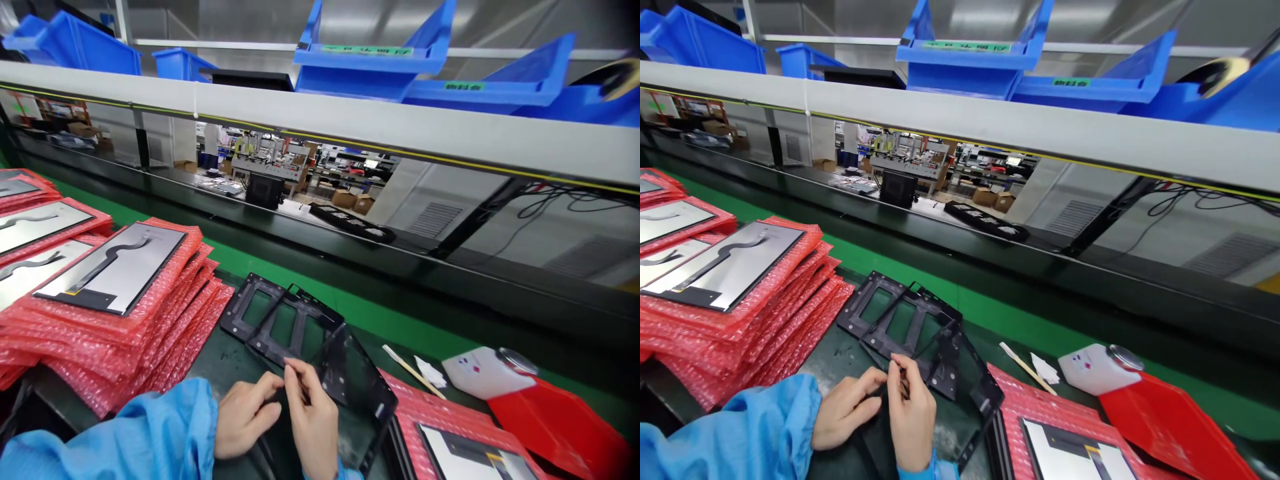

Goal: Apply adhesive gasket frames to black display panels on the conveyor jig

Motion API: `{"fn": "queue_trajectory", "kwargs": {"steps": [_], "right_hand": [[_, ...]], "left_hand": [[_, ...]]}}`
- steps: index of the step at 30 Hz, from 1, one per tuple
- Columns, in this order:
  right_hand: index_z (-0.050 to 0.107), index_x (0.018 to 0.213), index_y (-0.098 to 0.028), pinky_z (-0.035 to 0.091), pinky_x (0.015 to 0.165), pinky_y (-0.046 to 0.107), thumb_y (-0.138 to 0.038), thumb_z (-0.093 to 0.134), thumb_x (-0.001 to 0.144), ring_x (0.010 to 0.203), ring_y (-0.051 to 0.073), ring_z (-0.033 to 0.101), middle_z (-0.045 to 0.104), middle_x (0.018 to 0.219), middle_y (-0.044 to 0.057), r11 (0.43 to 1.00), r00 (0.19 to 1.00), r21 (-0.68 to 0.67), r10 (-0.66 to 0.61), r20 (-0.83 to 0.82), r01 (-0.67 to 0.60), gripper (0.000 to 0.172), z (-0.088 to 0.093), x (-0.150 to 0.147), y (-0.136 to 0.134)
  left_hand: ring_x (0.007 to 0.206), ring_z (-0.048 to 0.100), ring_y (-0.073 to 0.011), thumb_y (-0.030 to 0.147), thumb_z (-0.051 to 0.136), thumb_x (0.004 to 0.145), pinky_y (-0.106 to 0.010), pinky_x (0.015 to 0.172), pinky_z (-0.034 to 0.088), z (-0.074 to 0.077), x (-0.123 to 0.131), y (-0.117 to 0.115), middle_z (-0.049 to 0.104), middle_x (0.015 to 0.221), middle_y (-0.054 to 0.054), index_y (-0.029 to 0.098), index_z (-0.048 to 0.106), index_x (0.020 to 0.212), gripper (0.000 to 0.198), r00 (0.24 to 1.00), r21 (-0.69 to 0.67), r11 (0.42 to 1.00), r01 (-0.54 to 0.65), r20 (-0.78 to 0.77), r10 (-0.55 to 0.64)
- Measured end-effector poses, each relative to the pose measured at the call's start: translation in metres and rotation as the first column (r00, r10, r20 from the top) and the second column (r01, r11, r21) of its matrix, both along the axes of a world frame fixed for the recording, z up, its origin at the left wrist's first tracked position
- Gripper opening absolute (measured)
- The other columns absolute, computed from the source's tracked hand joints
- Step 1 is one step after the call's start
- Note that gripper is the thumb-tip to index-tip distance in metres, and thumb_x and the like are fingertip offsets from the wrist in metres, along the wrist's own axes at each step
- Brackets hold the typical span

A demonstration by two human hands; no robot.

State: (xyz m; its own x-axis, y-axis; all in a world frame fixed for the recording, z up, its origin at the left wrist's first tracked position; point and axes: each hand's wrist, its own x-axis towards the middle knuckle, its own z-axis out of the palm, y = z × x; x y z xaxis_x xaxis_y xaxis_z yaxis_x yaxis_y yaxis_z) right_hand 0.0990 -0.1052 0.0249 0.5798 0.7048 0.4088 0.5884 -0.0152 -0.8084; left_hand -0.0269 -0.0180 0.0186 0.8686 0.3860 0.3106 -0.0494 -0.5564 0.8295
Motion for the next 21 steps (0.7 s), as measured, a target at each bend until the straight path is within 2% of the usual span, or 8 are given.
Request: {"fn": "queue_trajectory", "kwargs": {"steps": [1, 3, 5, 7, 10, 14, 17, 21], "right_hand": [[0.063, 0.101, -0.018, 0.047, 0.057, 0.020, -0.043, 0.051, 0.091, 0.061, 0.013, 0.060, 0.064, 0.078, 0.002, 1.000, 1.000, 0.014, -0.016, 0.003, 0.016, 0.029, 0.001, 0.001, 0.000], [0.063, 0.095, -0.018, 0.047, 0.057, 0.020, -0.043, 0.052, 0.091, 0.059, 0.013, 0.059, 0.064, 0.075, 0.002, 0.997, 0.998, 0.045, -0.063, -0.004, 0.064, 0.028, 0.003, 0.003, -0.001], [0.063, 0.094, -0.018, 0.046, 0.056, 0.020, -0.043, 0.052, 0.091, 0.057, 0.013, 0.057, 0.063, 0.070, 0.001, 0.993, 0.996, 0.071, -0.089, -0.010, 0.089, 0.028, 0.003, 0.003, -0.002], [0.064, 0.094, -0.018, 0.046, 0.055, 0.020, -0.043, 0.053, 0.090, 0.056, 0.013, 0.056, 0.062, 0.070, 0.001, 0.991, 0.996, 0.092, -0.094, -0.008, 0.095, 0.028, 0.002, 0.003, -0.002], [0.065, 0.093, -0.018, 0.045, 0.052, 0.019, -0.044, 0.053, 0.090, 0.055, 0.012, 0.055, 0.062, 0.070, 0.001, 0.992, 0.996, 0.086, -0.090, 0.001, 0.090, 0.028, -0.002, 0.004, -0.001], [0.067, 0.090, -0.019, 0.044, 0.050, 0.018, -0.048, 0.054, 0.088, 0.051, 0.011, 0.054, 0.062, 0.067, 0.000, 0.987, 0.995, 0.128, -0.098, 0.017, 0.095, 0.032, -0.011, 0.008, 0.002], [0.067, 0.088, -0.020, 0.047, 0.055, 0.017, -0.053, 0.054, 0.087, 0.050, 0.011, 0.054, 0.063, 0.067, 0.000, 0.980, 0.993, 0.156, -0.118, -0.021, 0.120, 0.036, -0.016, 0.008, 0.005], [0.068, 0.083, -0.020, 0.049, 0.059, 0.018, -0.057, 0.053, 0.085, 0.050, 0.011, 0.056, 0.065, 0.069, 0.002, 0.965, 0.986, 0.203, -0.160, -0.049, 0.167, 0.040, -0.019, 0.003, 0.008]], "left_hand": [[0.072, 0.059, -0.0154, 0.036, 0.031, 0.099, -0.024, 0.069, 0.041, 0.002, 0.001, 0.007, 0.062, 0.080, 0.000, 0.023, 0.055, 0.113, 0.031, 1.000, -0.005, 1.000, 0.002, 0.009, -0.002], [0.079, 0.058, -0.0158, 0.036, 0.025, 0.100, -0.025, 0.076, 0.042, 0.005, 0.003, 0.026, 0.062, 0.083, -0.002, 0.022, 0.060, 0.103, 0.038, 0.991, 0.042, 0.991, -0.129, 0.024, 0.128], [0.089, 0.054, -0.0185, 0.034, 0.026, 0.100, -0.030, 0.085, 0.041, 0.005, 0.009, 0.049, 0.061, 0.092, -0.005, 0.020, 0.060, 0.099, 0.037, 0.936, 0.130, 0.927, -0.351, 0.045, 0.348], [0.094, 0.051, -0.0217, 0.034, 0.034, 0.098, -0.035, 0.089, 0.039, 0.001, 0.017, 0.069, 0.059, 0.094, -0.007, 0.019, 0.060, 0.097, 0.030, 0.886, 0.200, 0.864, -0.461, 0.051, 0.461], [0.092, 0.048, -0.0244, 0.036, 0.047, 0.091, -0.040, 0.089, 0.037, -0.007, 0.031, 0.084, 0.057, 0.086, -0.006, 0.019, 0.060, 0.083, 0.022, 0.890, 0.243, 0.860, -0.450, 0.041, 0.454], [0.088, 0.048, -0.0240, 0.033, 0.052, 0.088, -0.039, 0.088, 0.037, -0.015, 0.045, 0.085, 0.055, 0.078, -0.005, 0.020, 0.056, 0.073, 0.020, 0.881, 0.226, 0.854, -0.469, 0.052, 0.470], [0.084, 0.051, -0.0219, 0.033, 0.047, 0.091, -0.036, 0.084, 0.039, -0.016, 0.047, 0.086, 0.054, 0.077, -0.004, 0.020, 0.054, 0.076, 0.021, 0.865, 0.148, 0.853, -0.501, 0.078, 0.495], [0.076, 0.054, -0.0178, 0.037, 0.030, 0.098, -0.030, 0.075, 0.041, -0.012, 0.043, 0.088, 0.053, 0.079, -0.001, 0.021, 0.049, 0.091, 0.026, 0.824, -0.034, 0.835, -0.550, 0.143, 0.549]]}}
